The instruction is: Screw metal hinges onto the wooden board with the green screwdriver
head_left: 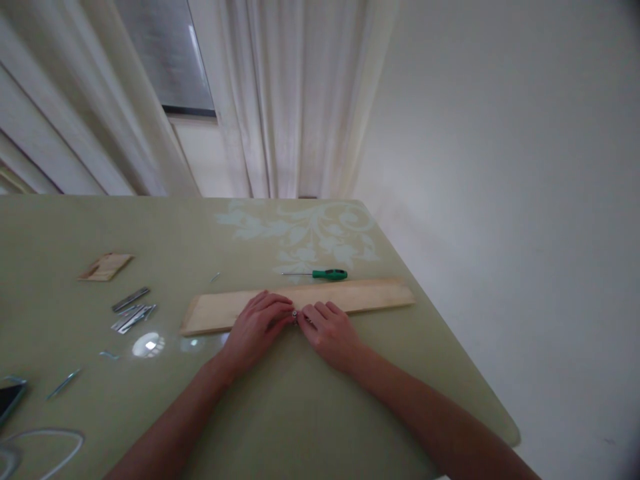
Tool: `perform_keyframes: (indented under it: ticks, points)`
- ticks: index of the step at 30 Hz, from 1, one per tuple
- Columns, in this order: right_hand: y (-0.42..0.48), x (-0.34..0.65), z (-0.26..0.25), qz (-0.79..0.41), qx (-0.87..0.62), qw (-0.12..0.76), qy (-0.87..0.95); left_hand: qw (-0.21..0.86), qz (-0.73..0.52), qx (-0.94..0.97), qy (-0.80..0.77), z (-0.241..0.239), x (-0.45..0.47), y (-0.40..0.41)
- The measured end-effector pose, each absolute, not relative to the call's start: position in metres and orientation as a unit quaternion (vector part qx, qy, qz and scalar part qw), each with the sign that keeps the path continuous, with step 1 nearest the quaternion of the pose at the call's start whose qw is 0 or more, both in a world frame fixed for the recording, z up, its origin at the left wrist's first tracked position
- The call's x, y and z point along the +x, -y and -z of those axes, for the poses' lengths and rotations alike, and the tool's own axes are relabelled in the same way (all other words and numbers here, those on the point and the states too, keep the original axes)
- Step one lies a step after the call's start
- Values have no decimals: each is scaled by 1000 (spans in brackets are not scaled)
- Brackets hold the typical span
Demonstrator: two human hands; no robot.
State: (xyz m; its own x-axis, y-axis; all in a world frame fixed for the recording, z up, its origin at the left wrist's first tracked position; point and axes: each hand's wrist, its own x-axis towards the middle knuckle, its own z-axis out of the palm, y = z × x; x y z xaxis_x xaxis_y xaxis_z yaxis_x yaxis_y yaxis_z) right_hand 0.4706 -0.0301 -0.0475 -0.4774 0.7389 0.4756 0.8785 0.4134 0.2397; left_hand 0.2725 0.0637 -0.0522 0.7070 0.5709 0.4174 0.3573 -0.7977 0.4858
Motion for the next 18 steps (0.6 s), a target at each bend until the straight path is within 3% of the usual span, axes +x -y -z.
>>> perform_keyframes:
  ticks: [10, 18]
  points:
    - [28, 490, 53, 273, -394, 216, 850, 200, -259, 906, -267, 54, 273, -68]
    - [28, 479, 52, 260, -463, 177, 829, 202, -269, 907, -253, 50, 274, -66]
